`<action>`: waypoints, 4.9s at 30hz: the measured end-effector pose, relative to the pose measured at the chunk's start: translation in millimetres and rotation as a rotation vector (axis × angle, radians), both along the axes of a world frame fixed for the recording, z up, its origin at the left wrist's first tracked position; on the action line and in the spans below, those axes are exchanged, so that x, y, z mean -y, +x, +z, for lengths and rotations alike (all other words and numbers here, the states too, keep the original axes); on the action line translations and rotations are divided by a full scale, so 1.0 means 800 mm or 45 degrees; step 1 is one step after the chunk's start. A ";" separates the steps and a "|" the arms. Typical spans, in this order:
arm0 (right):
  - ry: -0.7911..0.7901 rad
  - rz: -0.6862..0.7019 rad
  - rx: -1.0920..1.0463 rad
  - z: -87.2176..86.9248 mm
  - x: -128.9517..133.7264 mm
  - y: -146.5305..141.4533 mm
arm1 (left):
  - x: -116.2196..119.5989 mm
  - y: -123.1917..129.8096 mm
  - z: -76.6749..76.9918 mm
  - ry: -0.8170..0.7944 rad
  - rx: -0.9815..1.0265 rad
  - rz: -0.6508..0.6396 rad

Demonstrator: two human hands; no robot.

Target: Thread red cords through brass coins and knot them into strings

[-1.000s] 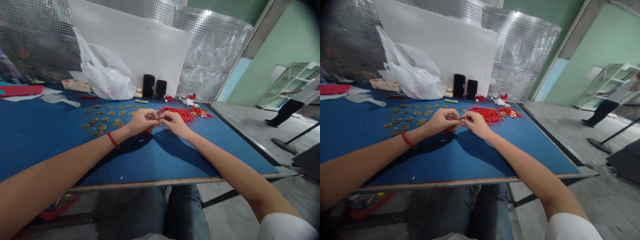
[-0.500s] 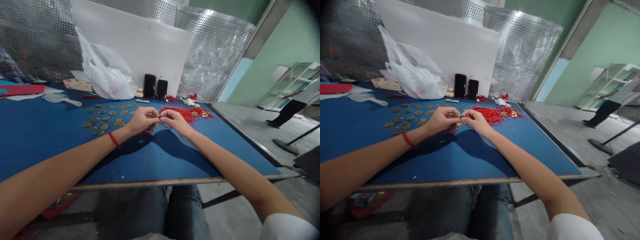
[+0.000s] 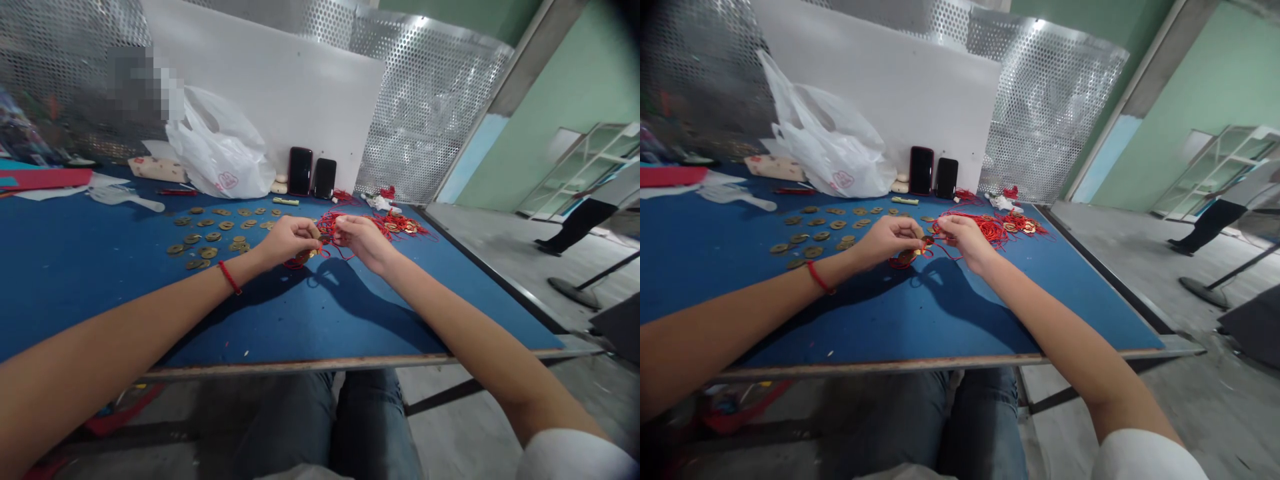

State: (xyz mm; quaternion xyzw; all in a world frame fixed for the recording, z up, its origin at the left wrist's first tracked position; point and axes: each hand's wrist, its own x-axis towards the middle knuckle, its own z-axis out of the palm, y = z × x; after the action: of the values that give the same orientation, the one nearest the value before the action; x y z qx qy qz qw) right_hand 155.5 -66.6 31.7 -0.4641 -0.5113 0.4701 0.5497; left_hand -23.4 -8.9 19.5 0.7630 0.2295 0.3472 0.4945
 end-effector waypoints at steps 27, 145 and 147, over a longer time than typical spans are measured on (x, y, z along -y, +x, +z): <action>0.408 0.104 1.151 -0.013 0.007 -0.005 | 0.005 -0.002 0.005 -0.374 -0.121 -0.076; 0.341 -0.055 0.631 -0.034 -0.021 -0.016 | -0.011 -0.002 0.003 -0.124 -0.257 0.184; 0.319 -0.039 0.610 -0.034 -0.020 -0.017 | -0.009 -0.001 0.005 -0.137 -0.262 0.174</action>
State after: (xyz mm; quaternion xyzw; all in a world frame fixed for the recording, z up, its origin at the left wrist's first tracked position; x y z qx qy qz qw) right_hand 142.1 -50.5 4.8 -0.4980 -0.6740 0.2714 0.4734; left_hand -24.5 -1.8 23.1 0.7496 0.3488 0.2871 0.4838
